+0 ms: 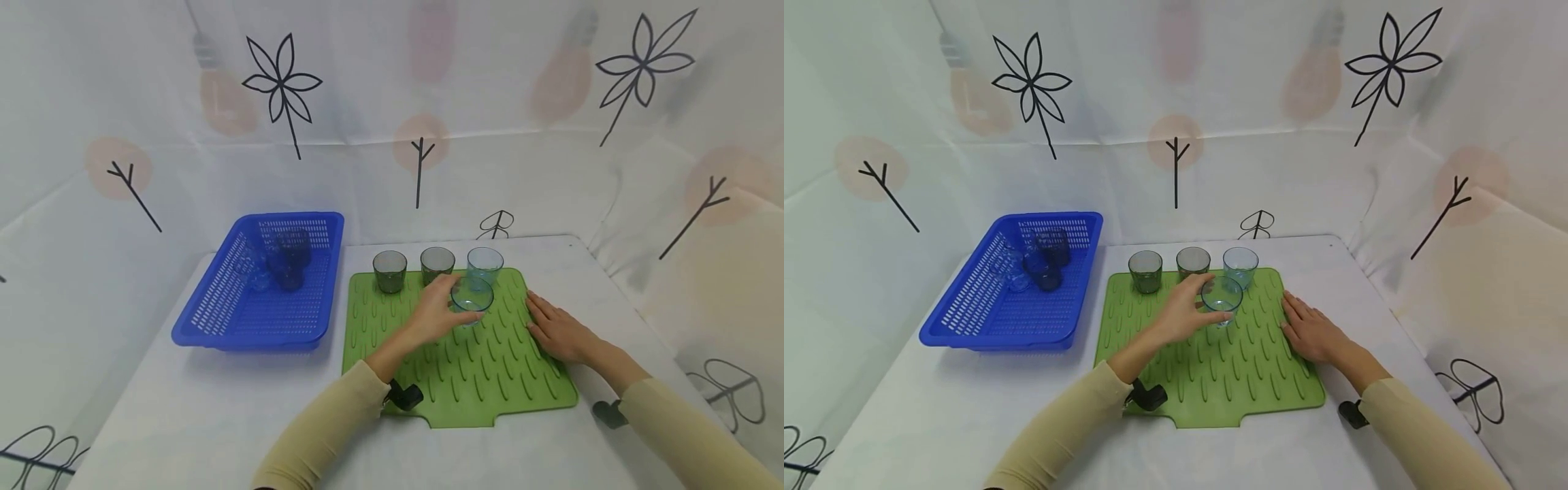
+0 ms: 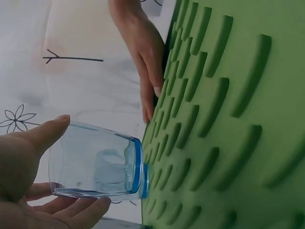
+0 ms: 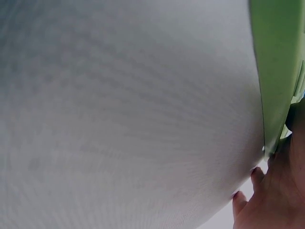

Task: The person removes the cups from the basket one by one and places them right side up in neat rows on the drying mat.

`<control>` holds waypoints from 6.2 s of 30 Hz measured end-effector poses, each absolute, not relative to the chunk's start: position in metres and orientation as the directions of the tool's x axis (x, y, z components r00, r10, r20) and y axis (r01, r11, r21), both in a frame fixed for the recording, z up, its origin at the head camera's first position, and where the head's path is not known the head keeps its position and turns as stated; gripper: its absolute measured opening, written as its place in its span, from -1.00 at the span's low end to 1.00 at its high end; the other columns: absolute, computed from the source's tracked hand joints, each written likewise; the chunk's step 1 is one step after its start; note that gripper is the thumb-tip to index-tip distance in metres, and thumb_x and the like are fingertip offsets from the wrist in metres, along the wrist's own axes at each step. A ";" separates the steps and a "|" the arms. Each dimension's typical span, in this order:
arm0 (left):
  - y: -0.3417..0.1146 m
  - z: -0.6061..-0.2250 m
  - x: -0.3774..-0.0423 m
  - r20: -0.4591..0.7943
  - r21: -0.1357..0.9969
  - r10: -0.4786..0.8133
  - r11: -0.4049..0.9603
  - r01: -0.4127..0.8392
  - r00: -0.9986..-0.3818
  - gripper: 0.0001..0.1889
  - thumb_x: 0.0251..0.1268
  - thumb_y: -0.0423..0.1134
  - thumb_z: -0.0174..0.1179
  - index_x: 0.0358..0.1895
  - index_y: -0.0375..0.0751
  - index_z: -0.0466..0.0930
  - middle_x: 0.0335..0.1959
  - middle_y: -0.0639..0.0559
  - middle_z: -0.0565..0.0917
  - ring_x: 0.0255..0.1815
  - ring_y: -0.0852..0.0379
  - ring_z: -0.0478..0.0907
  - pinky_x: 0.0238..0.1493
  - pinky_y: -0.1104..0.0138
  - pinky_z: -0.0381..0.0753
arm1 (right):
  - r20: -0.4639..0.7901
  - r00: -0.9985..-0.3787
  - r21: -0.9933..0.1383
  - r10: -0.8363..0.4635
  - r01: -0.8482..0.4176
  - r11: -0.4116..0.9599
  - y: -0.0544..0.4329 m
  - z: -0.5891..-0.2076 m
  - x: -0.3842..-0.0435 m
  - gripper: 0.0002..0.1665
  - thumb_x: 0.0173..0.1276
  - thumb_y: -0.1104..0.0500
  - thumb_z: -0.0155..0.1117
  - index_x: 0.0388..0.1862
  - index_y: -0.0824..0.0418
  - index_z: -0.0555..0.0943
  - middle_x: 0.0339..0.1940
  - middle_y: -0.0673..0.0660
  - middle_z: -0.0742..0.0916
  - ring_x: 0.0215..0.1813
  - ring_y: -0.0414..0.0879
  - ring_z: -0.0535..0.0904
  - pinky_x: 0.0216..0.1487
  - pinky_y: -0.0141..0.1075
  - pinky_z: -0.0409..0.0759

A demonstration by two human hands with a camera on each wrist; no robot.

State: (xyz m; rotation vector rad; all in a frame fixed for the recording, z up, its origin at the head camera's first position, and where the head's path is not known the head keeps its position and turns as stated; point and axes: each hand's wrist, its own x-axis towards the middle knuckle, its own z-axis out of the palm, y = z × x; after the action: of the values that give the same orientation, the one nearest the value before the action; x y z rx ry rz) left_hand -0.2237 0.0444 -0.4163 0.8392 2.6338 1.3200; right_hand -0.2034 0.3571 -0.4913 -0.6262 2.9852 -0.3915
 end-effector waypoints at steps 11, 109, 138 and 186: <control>0.083 -0.426 -0.236 0.127 0.736 0.507 0.529 0.424 -0.853 -0.13 0.31 0.09 0.40 0.57 -0.19 0.24 0.48 -0.14 0.38 0.41 -0.02 0.42 0.29 0.20 0.55 | -0.035 -0.920 -0.264 -0.389 -0.367 0.892 0.356 -0.489 -0.202 -0.24 0.71 0.02 -0.18 0.56 0.60 0.03 0.61 0.53 0.10 0.58 0.47 0.03 0.49 0.36 0.06; -0.258 -0.327 -0.261 0.208 0.552 0.124 0.804 0.221 -0.970 -0.17 0.41 -0.14 0.30 0.52 -0.54 0.10 0.42 -0.56 0.28 0.41 -0.50 0.27 0.38 -0.30 0.32 | -0.016 -0.925 -0.247 -0.379 -0.363 0.898 0.348 -0.476 -0.198 -0.28 0.67 0.12 -0.05 0.52 0.63 0.11 0.58 0.56 0.16 0.55 0.48 0.10 0.47 0.33 0.16; -0.303 -0.350 -0.304 -0.270 0.654 0.033 0.740 -0.158 -0.962 0.06 0.45 -0.14 0.23 0.55 -0.59 -0.45 0.55 -0.66 -0.19 0.43 -0.59 0.21 0.36 -0.21 0.43 | -0.009 -0.926 -0.248 -0.378 -0.364 0.898 0.347 -0.482 -0.200 -0.28 0.66 0.11 -0.06 0.52 0.63 0.11 0.58 0.55 0.15 0.55 0.48 0.09 0.47 0.34 0.16; -0.307 -0.345 -0.294 -0.061 0.521 -0.026 0.852 -0.054 -0.998 -0.13 0.34 0.03 0.33 0.27 -0.80 0.26 0.16 -0.68 0.44 0.18 -0.56 0.43 0.24 -0.26 0.49 | -0.011 -0.920 -0.228 -0.392 -0.379 0.897 0.360 -0.494 -0.207 -0.23 0.71 0.01 -0.18 0.55 0.61 0.04 0.61 0.53 0.11 0.56 0.49 0.06 0.48 0.35 0.10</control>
State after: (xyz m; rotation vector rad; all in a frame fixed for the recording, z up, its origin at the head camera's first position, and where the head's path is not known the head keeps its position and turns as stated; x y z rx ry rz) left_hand -0.2940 -0.3066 -0.3450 -0.0647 2.9737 0.8391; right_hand -0.2066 0.3600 -0.4937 -0.6113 3.0041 -0.3436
